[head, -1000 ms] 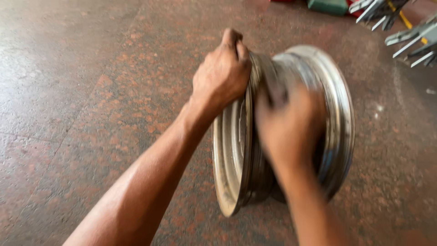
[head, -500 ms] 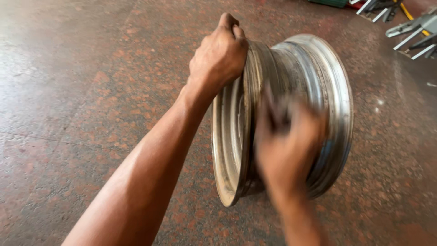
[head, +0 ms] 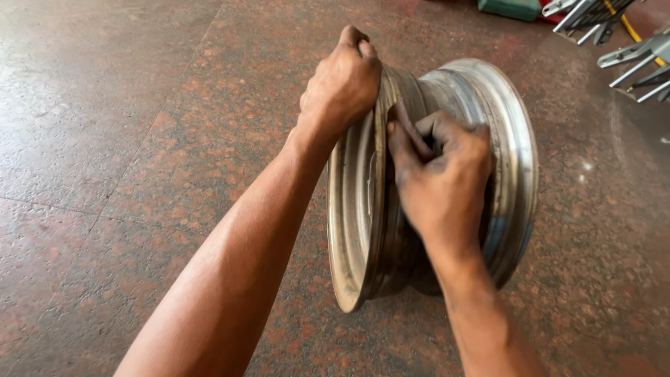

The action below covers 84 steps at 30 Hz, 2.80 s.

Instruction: The person scrubs the outer edge of a metal wheel rim using a small abrasive pad. They rotate the rim by hand to access different sections and continue scrubbing the same area repeatedly.

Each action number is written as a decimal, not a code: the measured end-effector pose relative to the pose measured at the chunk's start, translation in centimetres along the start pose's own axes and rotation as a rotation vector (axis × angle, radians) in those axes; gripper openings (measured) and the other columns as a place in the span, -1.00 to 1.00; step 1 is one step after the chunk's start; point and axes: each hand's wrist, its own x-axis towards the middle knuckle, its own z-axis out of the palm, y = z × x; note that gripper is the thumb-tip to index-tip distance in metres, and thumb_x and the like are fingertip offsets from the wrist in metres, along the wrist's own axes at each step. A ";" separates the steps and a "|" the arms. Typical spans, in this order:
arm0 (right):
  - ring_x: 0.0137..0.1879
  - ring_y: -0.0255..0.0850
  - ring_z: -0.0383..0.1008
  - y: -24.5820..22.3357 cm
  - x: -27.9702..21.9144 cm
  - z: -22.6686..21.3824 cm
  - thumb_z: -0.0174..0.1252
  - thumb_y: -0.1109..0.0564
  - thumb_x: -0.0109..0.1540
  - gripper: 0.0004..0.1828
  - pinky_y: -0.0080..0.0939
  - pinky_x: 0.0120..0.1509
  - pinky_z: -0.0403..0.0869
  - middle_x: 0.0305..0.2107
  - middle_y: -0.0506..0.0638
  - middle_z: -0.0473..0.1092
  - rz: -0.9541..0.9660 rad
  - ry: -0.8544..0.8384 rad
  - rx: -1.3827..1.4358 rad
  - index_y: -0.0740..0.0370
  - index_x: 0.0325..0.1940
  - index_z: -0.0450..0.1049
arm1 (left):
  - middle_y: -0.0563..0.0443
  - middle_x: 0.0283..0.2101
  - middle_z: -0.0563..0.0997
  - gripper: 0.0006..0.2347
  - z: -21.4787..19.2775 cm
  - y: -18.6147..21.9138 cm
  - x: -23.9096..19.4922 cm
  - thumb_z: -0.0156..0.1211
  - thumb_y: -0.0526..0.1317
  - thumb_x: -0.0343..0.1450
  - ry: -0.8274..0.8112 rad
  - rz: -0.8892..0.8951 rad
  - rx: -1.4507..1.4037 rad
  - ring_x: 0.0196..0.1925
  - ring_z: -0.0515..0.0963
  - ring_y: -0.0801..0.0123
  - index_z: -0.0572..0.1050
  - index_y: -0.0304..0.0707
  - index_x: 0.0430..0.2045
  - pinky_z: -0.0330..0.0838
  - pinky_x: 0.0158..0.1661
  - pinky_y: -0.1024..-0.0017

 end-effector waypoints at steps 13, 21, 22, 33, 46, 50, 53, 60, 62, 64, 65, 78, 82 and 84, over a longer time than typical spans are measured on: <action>-0.54 -0.38 0.45 -0.7 2.0 0.5 0.32 0.28 0.31 -0.91 -0.47 -0.48 0.37 -0.44 -0.03 0.51 -0.094 0.055 0.008 0.21 -0.25 0.53 | -0.36 0.01 0.62 -0.66 -1.1 0.9 -1.1 -0.29 -0.04 0.51 -0.015 -0.018 0.023 0.11 0.55 -0.32 0.33 -0.07 0.11 0.37 0.09 -0.13; -0.43 -0.21 0.44 -1.9 -3.0 -0.6 0.31 0.24 0.23 -0.79 -0.03 -0.15 0.39 -0.56 0.01 0.43 -0.038 0.121 -0.073 0.20 -0.46 0.44 | -0.40 -0.02 0.64 -0.66 -0.9 0.8 -2.7 -0.31 -0.06 0.53 -0.011 0.020 0.030 0.06 0.58 -0.35 0.32 -0.10 0.11 0.39 0.09 -0.13; -0.43 -0.24 0.47 -0.1 0.1 -0.1 0.30 0.23 0.23 -0.80 -0.13 -0.23 0.41 -0.53 -0.01 0.46 0.058 -0.005 0.008 0.18 -0.47 0.45 | -0.41 -0.02 0.63 -0.66 -0.9 0.8 -2.8 -0.30 -0.06 0.53 0.007 0.037 0.030 0.06 0.58 -0.36 0.31 -0.11 0.12 0.40 0.09 -0.12; -0.25 -0.01 0.39 -3.2 -9.0 -2.1 0.34 0.19 0.19 -0.84 -0.06 0.02 0.34 -0.52 -0.04 0.45 -0.019 0.126 -0.109 0.18 -0.43 0.47 | -0.39 0.01 0.62 -0.68 -1.0 0.7 -2.0 -0.35 -0.07 0.54 -0.065 -0.010 0.010 0.08 0.58 -0.35 0.27 -0.08 0.12 0.37 0.11 -0.13; -0.27 -0.44 0.39 5.3 4.2 -0.1 0.09 0.06 0.45 -0.87 -0.39 -0.22 0.47 -0.36 -0.24 0.38 0.217 0.217 0.468 0.12 -0.11 0.46 | -0.43 0.21 0.48 -0.55 -3.0 -0.9 -12.8 0.07 -0.15 0.48 0.121 0.457 -0.029 0.30 0.47 -0.25 0.28 -0.41 0.25 0.28 0.31 -0.03; -0.32 -0.46 0.08 6.1 4.3 0.8 0.10 0.12 0.59 -0.72 -0.39 -0.18 0.20 -0.42 -0.21 0.18 0.085 0.256 0.594 0.20 -0.20 0.32 | -0.43 0.12 0.53 -0.56 -3.0 -0.3 -20.1 0.20 -0.23 0.40 0.216 0.724 0.314 0.25 0.50 -0.25 0.35 -0.45 0.17 0.27 0.29 -0.08; -0.32 -0.48 0.12 4.9 4.1 0.2 0.07 0.12 0.54 -0.82 -0.39 -0.21 0.19 -0.42 -0.25 0.19 0.173 0.251 0.617 0.16 -0.14 0.34 | -0.41 0.09 0.55 -0.59 -4.3 0.6 -20.2 0.18 -0.25 0.40 -0.028 0.556 0.268 0.21 0.52 -0.21 0.38 -0.43 0.13 0.30 0.25 -0.05; -0.20 -0.54 0.31 2.8 4.0 -1.1 0.10 0.21 0.43 -0.92 -0.47 -0.11 0.34 -0.29 -0.25 0.38 0.131 0.262 0.615 0.23 0.00 0.44 | -0.35 0.03 0.60 -0.66 -4.3 3.5 -18.8 0.13 -0.30 0.38 -0.183 0.448 0.178 0.11 0.57 -0.12 0.44 -0.38 0.06 0.37 0.15 0.02; -0.23 -0.53 0.27 3.0 3.2 -0.8 0.12 0.22 0.47 -0.95 -0.46 -0.14 0.31 -0.32 -0.24 0.36 0.145 0.211 0.679 0.24 0.00 0.47 | -0.34 0.01 0.61 -0.68 -4.5 3.4 -19.9 0.11 -0.31 0.38 -0.210 0.415 0.165 0.09 0.59 -0.09 0.45 -0.37 0.03 0.39 0.12 0.04; -0.30 -0.54 0.19 3.4 2.5 -1.0 0.13 0.23 0.47 -0.96 -0.46 -0.21 0.24 -0.39 -0.25 0.30 0.168 0.168 0.717 0.23 -0.02 0.48 | -0.32 -0.01 0.62 -0.69 -4.4 3.3 -20.8 0.10 -0.32 0.38 -0.234 0.391 0.140 0.06 0.60 -0.07 0.47 -0.35 0.01 0.41 0.09 0.07; -0.35 -0.53 0.15 3.5 2.3 -1.0 0.14 0.22 0.47 -0.95 -0.45 -0.27 0.20 -0.45 -0.26 0.26 0.187 0.157 0.701 0.24 -0.05 0.49 | -0.31 -0.02 0.63 -0.70 -4.4 3.4 -20.8 0.09 -0.33 0.37 -0.247 0.387 0.128 0.05 0.61 -0.05 0.48 -0.35 0.00 0.43 0.08 0.08; -0.45 -0.41 0.31 1.5 1.6 -2.0 0.21 0.19 0.39 -0.84 -0.36 -0.37 0.31 -0.38 -0.09 0.49 0.057 0.090 0.379 0.24 0.03 0.59 | -0.21 -0.15 0.71 -0.73 -5.6 6.6 -22.6 0.00 -0.40 0.35 -0.279 0.469 -0.103 -0.13 0.70 0.11 0.59 -0.25 -0.14 0.56 -0.11 0.22; -0.27 -0.24 0.52 1.4 1.8 -2.7 0.26 0.12 0.36 -0.78 -0.29 -0.20 0.46 -0.28 0.05 0.55 -0.145 0.031 0.245 0.26 0.05 0.61 | -0.18 -0.19 0.73 -0.72 -6.5 6.3 -18.9 -0.03 -0.43 0.34 -0.068 0.487 -0.186 -0.18 0.73 0.17 0.62 -0.22 -0.19 0.60 -0.17 0.26; -0.27 -0.19 0.58 1.6 2.8 -2.5 0.30 0.12 0.31 -0.79 -0.25 -0.20 0.51 -0.28 0.06 0.58 -0.016 -0.054 0.143 0.23 0.00 0.64 | -0.24 -0.09 0.68 -0.74 -7.3 4.9 -15.8 0.00 -0.36 0.39 0.076 0.358 -0.047 -0.03 0.65 0.09 0.59 -0.27 -0.12 0.51 -0.02 0.19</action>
